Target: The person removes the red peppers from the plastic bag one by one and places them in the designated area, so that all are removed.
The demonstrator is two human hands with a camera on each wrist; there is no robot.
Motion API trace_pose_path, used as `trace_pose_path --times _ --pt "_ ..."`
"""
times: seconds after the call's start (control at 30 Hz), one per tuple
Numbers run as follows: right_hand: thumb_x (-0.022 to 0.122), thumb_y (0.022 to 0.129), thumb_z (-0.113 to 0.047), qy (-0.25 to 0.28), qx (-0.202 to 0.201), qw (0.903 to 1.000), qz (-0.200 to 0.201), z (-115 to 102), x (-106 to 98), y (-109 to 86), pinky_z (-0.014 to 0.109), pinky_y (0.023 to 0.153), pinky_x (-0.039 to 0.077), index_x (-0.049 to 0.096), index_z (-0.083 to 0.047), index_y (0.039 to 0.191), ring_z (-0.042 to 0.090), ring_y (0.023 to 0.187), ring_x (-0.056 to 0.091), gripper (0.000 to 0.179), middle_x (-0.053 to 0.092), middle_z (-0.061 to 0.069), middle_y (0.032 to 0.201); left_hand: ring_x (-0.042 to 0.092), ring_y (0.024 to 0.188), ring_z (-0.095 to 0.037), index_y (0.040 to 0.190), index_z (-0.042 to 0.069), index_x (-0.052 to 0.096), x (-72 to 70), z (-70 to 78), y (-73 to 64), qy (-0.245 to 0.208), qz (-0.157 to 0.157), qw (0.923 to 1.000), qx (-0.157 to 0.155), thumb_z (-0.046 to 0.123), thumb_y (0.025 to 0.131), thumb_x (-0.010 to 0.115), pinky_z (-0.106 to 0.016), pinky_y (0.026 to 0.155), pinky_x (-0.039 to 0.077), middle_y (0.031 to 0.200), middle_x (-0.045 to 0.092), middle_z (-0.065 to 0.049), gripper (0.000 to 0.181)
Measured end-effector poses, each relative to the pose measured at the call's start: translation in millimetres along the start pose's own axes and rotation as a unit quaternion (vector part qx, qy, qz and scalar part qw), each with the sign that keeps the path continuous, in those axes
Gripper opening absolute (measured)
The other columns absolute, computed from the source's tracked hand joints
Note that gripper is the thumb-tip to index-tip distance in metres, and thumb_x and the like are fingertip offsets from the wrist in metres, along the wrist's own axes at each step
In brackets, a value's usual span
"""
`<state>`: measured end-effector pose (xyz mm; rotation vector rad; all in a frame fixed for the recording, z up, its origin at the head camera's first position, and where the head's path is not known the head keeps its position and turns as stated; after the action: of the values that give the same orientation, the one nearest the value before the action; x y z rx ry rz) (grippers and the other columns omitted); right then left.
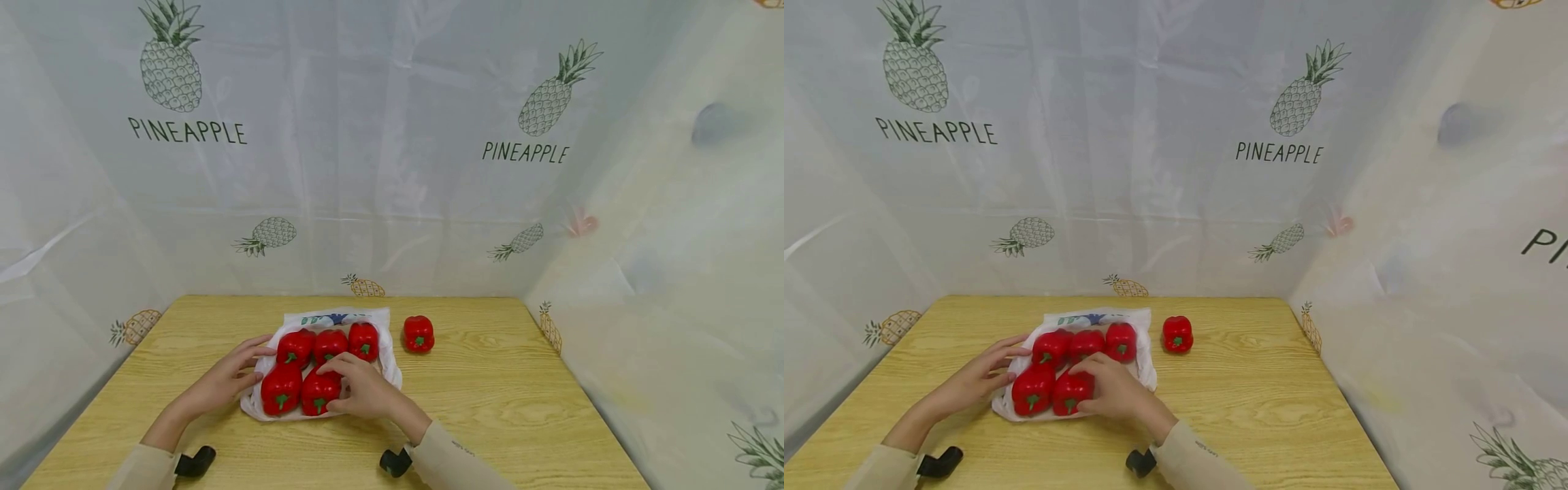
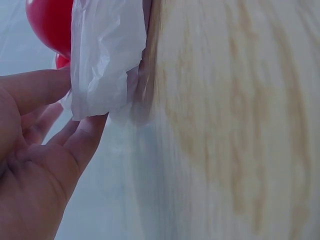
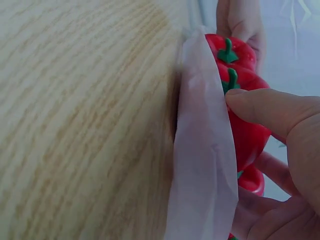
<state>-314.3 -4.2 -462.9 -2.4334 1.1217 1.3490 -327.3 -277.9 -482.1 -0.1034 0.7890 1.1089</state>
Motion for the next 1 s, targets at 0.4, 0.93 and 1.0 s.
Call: trace_pose_path --times 0.4,0.93,1.0 --pt "0.088 0.090 -0.018 0.009 0.034 0.9993 0.009 2.9 5.4 1.1 0.014 0.075 0.053 0.063 -0.026 0.135 0.011 0.085 0.063 0.052 0.057 -0.008 0.126 0.055 0.133 -0.018 0.143 0.009 0.062 -0.2 0.0 0.1 -0.006 -0.005 0.9998 -0.019 0.004 0.105 0.065 -0.018 0.101 0.050 0.167 0.034 -0.022 0.038" --pt "0.088 0.088 -0.014 -0.031 0.021 0.9988 0.033 -1.6 6.1 3.7 0.019 0.095 0.051 0.063 -0.023 0.130 0.003 0.112 0.055 0.050 0.058 -0.008 0.127 0.055 0.132 -0.039 0.143 0.010 0.062 -0.7 -0.1 0.4 -0.008 -0.006 0.9997 -0.024 0.005 0.105 0.064 -0.018 0.100 0.050 0.168 0.033 -0.021 0.039" --pt "0.088 0.088 -0.014 -0.032 0.026 0.9986 0.034 -2.6 6.0 3.9 0.019 0.097 0.051 0.064 -0.023 0.129 0.003 0.113 0.055 0.049 0.059 -0.008 0.126 0.055 0.132 -0.040 0.143 0.009 0.062 -0.6 0.0 0.4 -0.006 -0.006 0.9997 -0.021 0.004 0.105 0.064 -0.018 0.100 0.049 0.167 0.033 -0.022 0.039"
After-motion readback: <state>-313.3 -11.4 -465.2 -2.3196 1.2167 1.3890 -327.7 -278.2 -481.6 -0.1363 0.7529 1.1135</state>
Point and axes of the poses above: each hand's wrist, its own y-axis towards the middle knuckle, its own x-axis out of the palm, z = x × y, the point moved 6 cm from there along y, towards the middle knuckle
